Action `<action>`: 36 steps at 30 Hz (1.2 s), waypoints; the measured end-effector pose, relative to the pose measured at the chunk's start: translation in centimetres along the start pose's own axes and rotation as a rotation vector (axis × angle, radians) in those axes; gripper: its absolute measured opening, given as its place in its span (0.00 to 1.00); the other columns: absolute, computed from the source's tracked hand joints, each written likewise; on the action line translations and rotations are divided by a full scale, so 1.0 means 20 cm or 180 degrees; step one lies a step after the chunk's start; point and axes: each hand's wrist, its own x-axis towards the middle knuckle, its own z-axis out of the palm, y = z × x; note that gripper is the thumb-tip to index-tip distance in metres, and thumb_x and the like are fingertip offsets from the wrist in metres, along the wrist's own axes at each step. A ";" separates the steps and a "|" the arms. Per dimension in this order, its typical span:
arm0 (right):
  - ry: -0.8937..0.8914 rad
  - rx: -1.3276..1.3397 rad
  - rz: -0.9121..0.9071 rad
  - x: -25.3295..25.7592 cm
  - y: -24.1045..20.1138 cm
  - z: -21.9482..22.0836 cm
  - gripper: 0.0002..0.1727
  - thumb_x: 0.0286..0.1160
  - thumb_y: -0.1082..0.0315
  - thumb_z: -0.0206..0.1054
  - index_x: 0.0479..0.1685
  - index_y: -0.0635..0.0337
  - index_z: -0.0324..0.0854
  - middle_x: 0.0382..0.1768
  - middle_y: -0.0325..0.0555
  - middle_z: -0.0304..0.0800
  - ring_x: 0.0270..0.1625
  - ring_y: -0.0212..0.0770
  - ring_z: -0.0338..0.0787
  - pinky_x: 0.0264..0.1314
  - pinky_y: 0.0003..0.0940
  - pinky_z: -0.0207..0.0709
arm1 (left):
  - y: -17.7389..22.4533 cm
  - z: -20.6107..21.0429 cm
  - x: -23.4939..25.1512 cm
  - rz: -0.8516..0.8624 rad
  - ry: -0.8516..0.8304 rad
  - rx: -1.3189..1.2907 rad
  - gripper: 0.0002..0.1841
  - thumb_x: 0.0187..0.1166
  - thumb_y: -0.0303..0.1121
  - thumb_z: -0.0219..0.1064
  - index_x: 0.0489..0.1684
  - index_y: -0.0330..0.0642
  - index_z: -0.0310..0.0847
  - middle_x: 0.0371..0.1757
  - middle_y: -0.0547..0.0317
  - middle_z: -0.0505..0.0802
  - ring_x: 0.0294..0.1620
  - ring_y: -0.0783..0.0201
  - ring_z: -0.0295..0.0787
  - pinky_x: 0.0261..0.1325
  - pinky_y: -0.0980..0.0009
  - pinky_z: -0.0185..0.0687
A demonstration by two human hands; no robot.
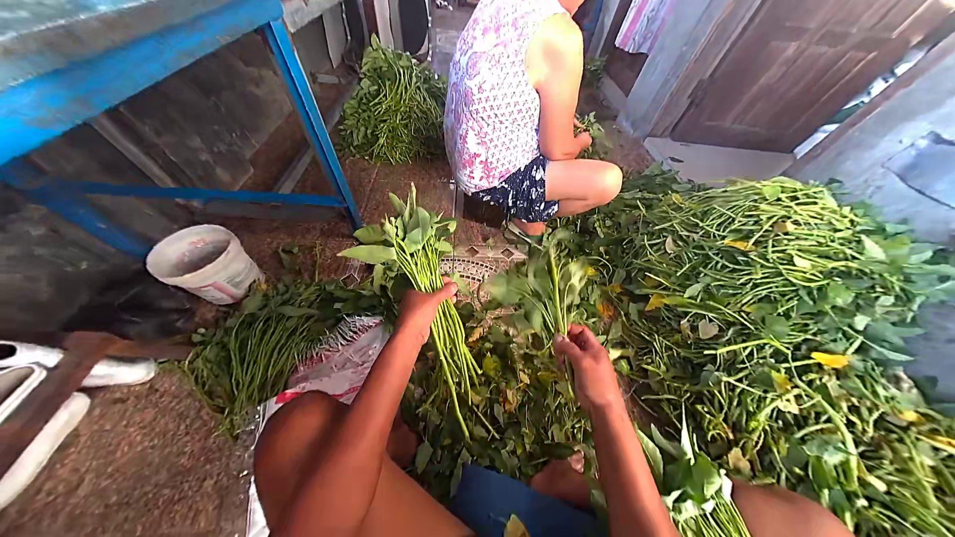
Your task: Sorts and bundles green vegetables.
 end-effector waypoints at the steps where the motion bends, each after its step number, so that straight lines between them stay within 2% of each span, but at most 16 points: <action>1: 0.0033 -0.0048 0.0055 0.00 0.01 -0.01 0.08 0.81 0.75 0.64 0.54 0.68 0.78 0.34 0.43 0.83 0.22 0.30 0.78 0.25 0.24 0.76 | -0.02 -0.01 -0.01 -0.0042 -0.0019 0.0061 0.14 0.75 0.25 0.76 0.56 0.32 0.85 0.45 0.50 0.93 0.42 0.62 0.91 0.51 0.66 0.87; 4: -0.0037 0.0008 0.0031 0.04 -0.02 0.00 0.08 0.80 0.76 0.63 0.54 0.67 0.78 0.33 0.42 0.83 0.23 0.30 0.79 0.26 0.24 0.77 | 0.04 0.00 -0.01 -0.0020 0.0041 0.0173 0.13 0.75 0.26 0.76 0.55 0.34 0.86 0.45 0.51 0.93 0.40 0.63 0.91 0.49 0.67 0.88; 7: 0.0010 -0.0279 0.0546 0.02 0.10 -0.02 0.12 0.83 0.73 0.64 0.60 0.70 0.77 0.36 0.46 0.82 0.24 0.32 0.77 0.27 0.27 0.75 | -0.02 -0.01 -0.04 -0.0090 0.0024 0.0274 0.14 0.75 0.27 0.76 0.57 0.34 0.85 0.47 0.50 0.93 0.42 0.62 0.91 0.51 0.65 0.88; 10: -0.0144 -0.0033 0.0106 0.01 0.06 0.02 0.10 0.79 0.75 0.65 0.55 0.68 0.80 0.35 0.43 0.86 0.25 0.30 0.81 0.28 0.25 0.79 | 0.03 0.00 -0.02 -0.0044 0.0089 0.0275 0.14 0.75 0.28 0.76 0.55 0.34 0.86 0.45 0.50 0.93 0.42 0.62 0.91 0.52 0.65 0.88; 12: -0.0149 -0.0169 0.0296 -0.03 0.12 0.04 0.12 0.80 0.74 0.67 0.58 0.70 0.79 0.34 0.45 0.85 0.25 0.31 0.80 0.28 0.26 0.77 | -0.02 -0.02 -0.06 -0.0122 0.0037 0.0309 0.14 0.76 0.29 0.76 0.57 0.35 0.86 0.49 0.49 0.93 0.45 0.60 0.91 0.55 0.62 0.87; 15: -0.0304 -0.0332 0.0179 -0.03 0.06 0.11 0.13 0.78 0.74 0.69 0.57 0.68 0.81 0.35 0.44 0.85 0.26 0.32 0.81 0.29 0.26 0.78 | 0.03 0.00 -0.03 0.0000 -0.0116 0.0160 0.14 0.76 0.26 0.75 0.56 0.33 0.84 0.45 0.50 0.93 0.42 0.62 0.91 0.51 0.67 0.89; 19: -0.0773 -0.0922 -0.0013 -0.10 0.07 0.19 0.16 0.75 0.71 0.71 0.59 0.67 0.83 0.36 0.44 0.87 0.31 0.32 0.83 0.36 0.29 0.79 | -0.01 0.02 -0.04 -0.0117 -0.0299 0.0107 0.13 0.76 0.27 0.75 0.55 0.33 0.84 0.42 0.53 0.93 0.41 0.64 0.91 0.50 0.68 0.89; 23: -0.1414 -0.1251 -0.0396 -0.15 0.11 0.21 0.17 0.74 0.68 0.72 0.58 0.68 0.85 0.45 0.50 0.87 0.40 0.33 0.85 0.47 0.30 0.82 | -0.06 0.03 -0.06 -0.0228 -0.0327 0.0236 0.20 0.75 0.30 0.77 0.61 0.32 0.80 0.53 0.51 0.91 0.56 0.63 0.86 0.64 0.63 0.81; 25: -0.1527 -0.1331 -0.0307 -0.16 0.12 0.19 0.17 0.78 0.67 0.69 0.61 0.67 0.83 0.48 0.50 0.86 0.42 0.35 0.85 0.50 0.31 0.82 | -0.06 0.04 -0.06 -0.0255 -0.0439 0.0077 0.17 0.75 0.29 0.77 0.59 0.34 0.82 0.49 0.55 0.92 0.51 0.67 0.88 0.59 0.68 0.84; 27: -0.1392 -0.1177 0.0070 -0.16 0.10 0.14 0.18 0.86 0.68 0.61 0.68 0.68 0.79 0.48 0.51 0.88 0.41 0.37 0.89 0.49 0.36 0.86 | -0.06 0.04 -0.05 -0.0404 -0.0440 -0.0007 0.15 0.79 0.28 0.72 0.60 0.32 0.81 0.46 0.53 0.92 0.47 0.64 0.89 0.56 0.66 0.86; 30: -0.0498 -0.1103 0.0428 -0.07 0.09 0.06 0.18 0.93 0.65 0.50 0.67 0.69 0.75 0.36 0.47 0.85 0.26 0.36 0.84 0.29 0.34 0.82 | -0.02 0.04 -0.01 -0.0352 -0.0315 -0.0154 0.12 0.78 0.27 0.73 0.54 0.32 0.84 0.39 0.53 0.93 0.37 0.64 0.91 0.48 0.69 0.89; 31: -0.0375 -0.1610 0.0596 -0.01 0.12 0.01 0.19 0.95 0.63 0.48 0.69 0.69 0.75 0.38 0.51 0.85 0.29 0.41 0.84 0.33 0.38 0.81 | -0.03 0.04 -0.01 -0.0329 -0.0255 -0.0128 0.12 0.78 0.27 0.73 0.54 0.32 0.84 0.39 0.53 0.93 0.38 0.64 0.91 0.48 0.69 0.89; 32: -0.0398 -0.2114 0.0811 0.04 0.12 -0.05 0.21 0.95 0.62 0.48 0.70 0.69 0.75 0.46 0.58 0.87 0.41 0.50 0.88 0.48 0.49 0.83 | -0.04 0.03 -0.01 -0.0304 -0.0164 -0.0076 0.12 0.77 0.27 0.74 0.54 0.32 0.85 0.38 0.53 0.93 0.37 0.64 0.91 0.47 0.69 0.88; 33: -0.0387 -0.2352 0.0818 0.06 0.10 -0.08 0.22 0.95 0.62 0.48 0.71 0.69 0.75 0.51 0.62 0.88 0.49 0.55 0.90 0.58 0.54 0.81 | -0.03 0.03 -0.01 -0.0253 -0.0091 -0.0028 0.12 0.76 0.27 0.75 0.53 0.33 0.85 0.38 0.52 0.93 0.36 0.64 0.91 0.46 0.70 0.89; 34: -0.0256 -0.2364 0.0528 0.06 0.05 -0.10 0.21 0.94 0.63 0.50 0.69 0.71 0.77 0.51 0.64 0.89 0.50 0.56 0.90 0.58 0.55 0.82 | -0.01 0.02 0.00 -0.0183 -0.0042 0.0007 0.11 0.76 0.26 0.75 0.52 0.33 0.85 0.39 0.52 0.93 0.36 0.64 0.91 0.45 0.70 0.89; 36: 0.0139 -0.2112 -0.0375 0.01 -0.06 -0.11 0.19 0.92 0.65 0.51 0.64 0.72 0.78 0.39 0.56 0.85 0.35 0.46 0.86 0.39 0.42 0.81 | 0.02 0.00 -0.01 -0.0125 0.0042 0.0061 0.11 0.76 0.25 0.75 0.52 0.33 0.85 0.42 0.52 0.93 0.37 0.64 0.91 0.46 0.69 0.88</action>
